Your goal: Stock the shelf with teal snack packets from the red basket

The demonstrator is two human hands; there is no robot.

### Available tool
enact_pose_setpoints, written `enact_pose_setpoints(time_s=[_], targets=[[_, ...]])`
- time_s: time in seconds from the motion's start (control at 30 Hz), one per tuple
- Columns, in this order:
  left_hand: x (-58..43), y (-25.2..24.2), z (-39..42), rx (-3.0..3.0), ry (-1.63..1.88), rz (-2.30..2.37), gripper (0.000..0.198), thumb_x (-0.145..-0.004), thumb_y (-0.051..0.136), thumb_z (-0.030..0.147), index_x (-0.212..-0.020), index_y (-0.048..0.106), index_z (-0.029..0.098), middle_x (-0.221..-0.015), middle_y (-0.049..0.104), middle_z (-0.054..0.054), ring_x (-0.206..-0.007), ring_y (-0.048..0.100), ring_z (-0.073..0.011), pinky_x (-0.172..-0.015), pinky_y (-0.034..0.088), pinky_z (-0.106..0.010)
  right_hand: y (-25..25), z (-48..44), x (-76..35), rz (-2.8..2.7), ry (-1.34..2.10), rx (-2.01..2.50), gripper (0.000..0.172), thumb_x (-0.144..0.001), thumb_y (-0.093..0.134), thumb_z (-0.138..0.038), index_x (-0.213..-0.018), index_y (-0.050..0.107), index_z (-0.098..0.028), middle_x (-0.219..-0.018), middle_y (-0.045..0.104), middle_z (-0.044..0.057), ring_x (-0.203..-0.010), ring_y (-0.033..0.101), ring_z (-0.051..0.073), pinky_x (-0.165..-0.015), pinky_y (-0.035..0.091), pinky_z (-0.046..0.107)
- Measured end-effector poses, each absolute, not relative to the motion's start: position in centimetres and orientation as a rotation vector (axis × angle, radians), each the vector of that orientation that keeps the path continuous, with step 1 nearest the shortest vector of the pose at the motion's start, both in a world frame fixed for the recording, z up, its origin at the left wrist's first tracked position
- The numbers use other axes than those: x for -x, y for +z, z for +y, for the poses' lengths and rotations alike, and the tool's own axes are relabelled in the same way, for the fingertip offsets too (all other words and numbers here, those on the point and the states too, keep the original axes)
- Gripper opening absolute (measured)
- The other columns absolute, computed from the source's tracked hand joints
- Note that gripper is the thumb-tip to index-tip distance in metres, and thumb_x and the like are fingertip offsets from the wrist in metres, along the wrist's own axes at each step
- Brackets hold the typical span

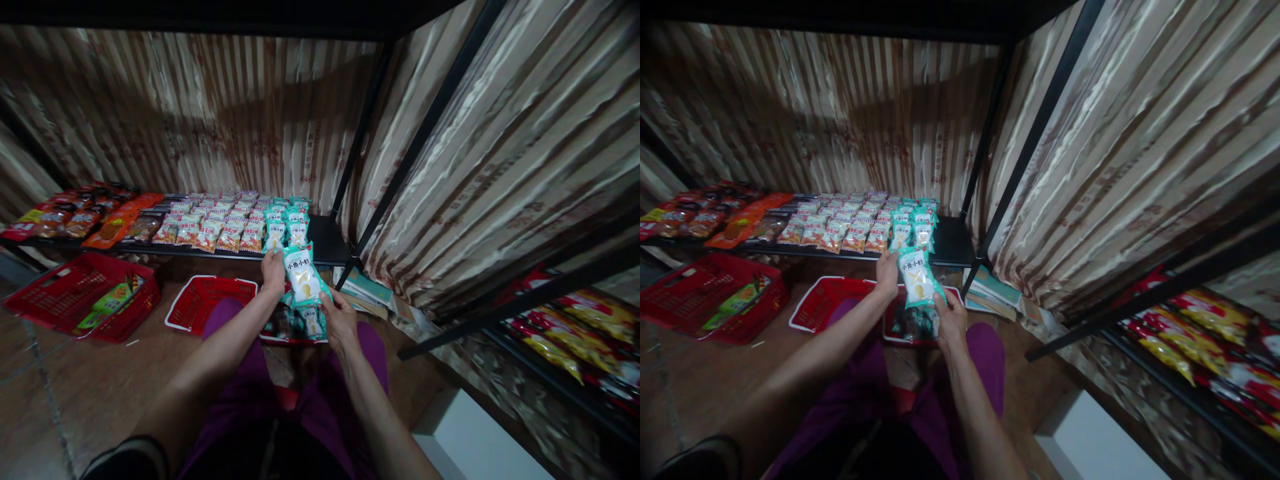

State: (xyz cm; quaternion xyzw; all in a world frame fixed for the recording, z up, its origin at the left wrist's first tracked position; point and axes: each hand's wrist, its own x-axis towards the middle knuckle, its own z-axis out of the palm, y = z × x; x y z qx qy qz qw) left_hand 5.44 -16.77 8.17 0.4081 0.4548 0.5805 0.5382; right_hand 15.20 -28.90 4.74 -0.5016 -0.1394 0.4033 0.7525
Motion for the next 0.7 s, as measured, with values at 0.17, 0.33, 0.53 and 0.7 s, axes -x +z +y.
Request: enact_pose_setpoints(time_s=[0.17, 0.33, 0.53, 0.7], targets=[[-4.5, 9.4, -16.8, -0.969, 1.237, 0.971, 0.017, -0.065, 0.062, 0.033, -0.064, 0.056, 0.016, -0.058, 0.051, 0.004, -0.055, 0.048, -0.0088, -0.054, 0.038, -0.019, 4.7, -29.0, -16.4, -0.307, 0.853, 1.098, 0.039, -0.045, 0.085, -0.03, -0.079, 0.07, -0.019, -0.07, 0.07, -0.002, -0.056, 0.06, 0.01, -0.052, 0.049, 0.023], [-4.4, 10.2, -17.2, -0.915, 1.043, 0.804, 0.032, -0.063, 0.07, 0.044, -0.073, 0.057, 0.017, -0.071, 0.058, 0.001, -0.061, 0.054, -0.0094, -0.058, 0.043, -0.021, 5.3, -28.8, -16.8, -0.199, 0.96, 1.028, 0.037, -0.041, 0.087, -0.02, -0.074, 0.069, -0.019, -0.066, 0.068, -0.004, -0.052, 0.057, 0.006, -0.047, 0.047, 0.015], [-4.3, 9.6, -17.8, -0.963, 0.822, 0.824, 0.036, -0.063, 0.075, 0.043, -0.078, 0.057, 0.016, -0.068, 0.059, 0.001, -0.06, 0.056, -0.0098, -0.064, 0.05, -0.028, 5.4, -28.5, -17.4, -0.144, 1.026, 1.004, 0.03, -0.05, 0.082, -0.013, -0.073, 0.064, -0.02, -0.064, 0.067, -0.005, -0.052, 0.057, 0.006, -0.047, 0.049, 0.013], [-4.6, 7.9, -19.8, -1.011, 0.743, 0.813, 0.038, -0.059, 0.081, 0.034, -0.083, 0.059, 0.014, -0.074, 0.064, -0.003, -0.063, 0.06, -0.0112, -0.066, 0.051, -0.028, 5.6, -27.9, -17.5, -0.053, 0.973, 0.959, 0.026, -0.055, 0.077, -0.008, -0.069, 0.059, -0.021, -0.064, 0.067, -0.006, -0.053, 0.058, 0.005, -0.049, 0.05, 0.012]])
